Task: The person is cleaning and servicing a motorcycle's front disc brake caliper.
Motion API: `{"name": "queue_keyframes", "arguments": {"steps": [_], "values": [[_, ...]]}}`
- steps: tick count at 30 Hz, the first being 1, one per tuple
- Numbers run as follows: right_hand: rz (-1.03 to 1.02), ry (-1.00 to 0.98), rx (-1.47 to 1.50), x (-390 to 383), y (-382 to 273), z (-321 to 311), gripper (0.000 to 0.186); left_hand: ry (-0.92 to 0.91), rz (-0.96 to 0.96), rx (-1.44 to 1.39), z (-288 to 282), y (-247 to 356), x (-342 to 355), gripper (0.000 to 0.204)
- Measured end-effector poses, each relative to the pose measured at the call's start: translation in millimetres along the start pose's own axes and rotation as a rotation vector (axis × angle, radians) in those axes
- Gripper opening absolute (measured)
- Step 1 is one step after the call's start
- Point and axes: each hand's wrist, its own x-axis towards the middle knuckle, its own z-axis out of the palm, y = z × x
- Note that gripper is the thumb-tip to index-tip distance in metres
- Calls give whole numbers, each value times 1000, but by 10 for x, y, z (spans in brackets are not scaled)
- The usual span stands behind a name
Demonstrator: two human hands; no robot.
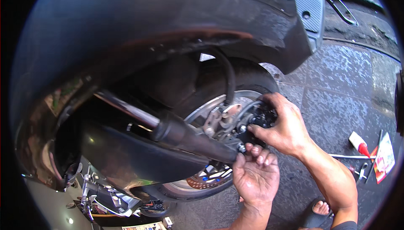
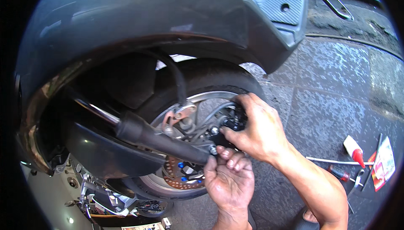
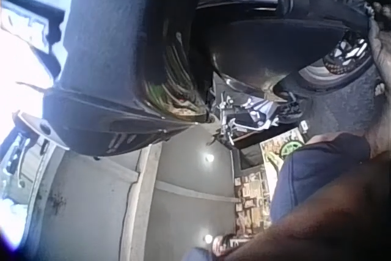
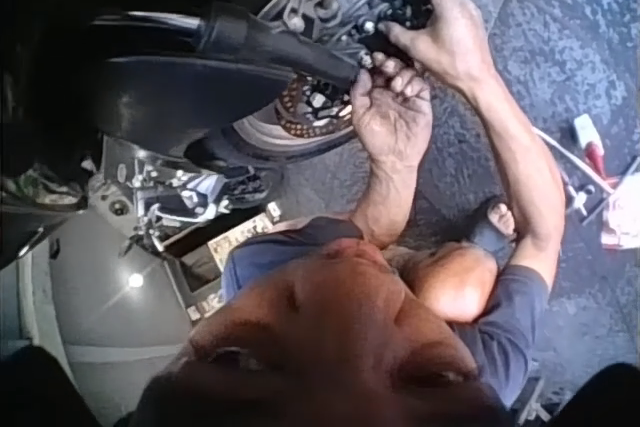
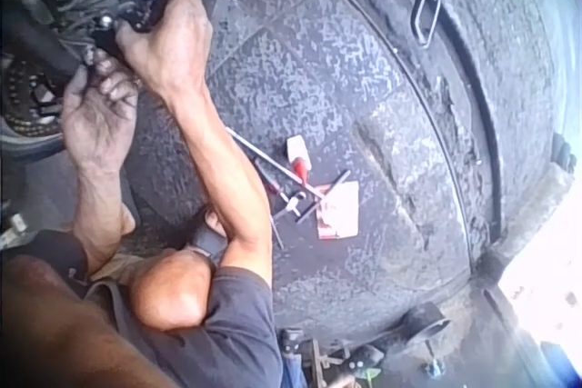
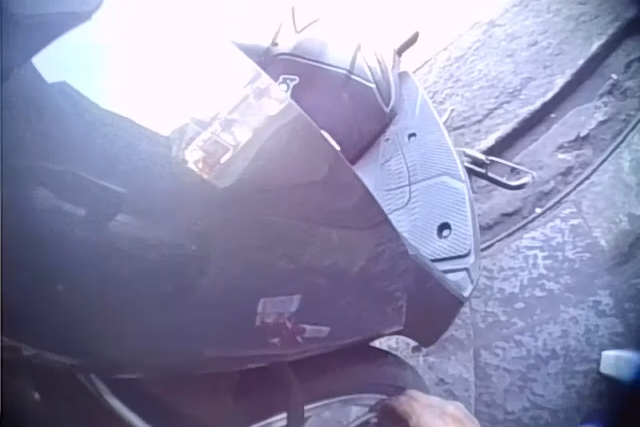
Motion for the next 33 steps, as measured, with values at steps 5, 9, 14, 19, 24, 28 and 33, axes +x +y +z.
{"name": "queue_keyframes", "arguments": {"steps": [5, 9, 14, 19, 24, 28, 33], "values": [[-17, 6, -8, -39, 13, 3, 60, 18, -64, -137, -35, 11, -3, 23], [9, 46, -7, -57, -54, 14, 58, 12, -82, -194, -41, -19, 3, 19], [17, 60, -33, -61, -74, 46, 59, -25, -81, -173, 10, -17, -1, 22], [-15, 50, -48, -50, -23, 3, 60, -37, -116, -193, -78, -13, 26, 25], [-4, 40, -23, -24, 13, 32, 62, 34, -19, -60, -11, -22, 63, 23], [21, 45, -2, -25, 8, 53, 61, 30, 14, -25, -41, -37, 114, 25], [46, 22, 2, -20, -10, 21, 60, -26, 15, 28, -18, -91, 18, 30]]}}
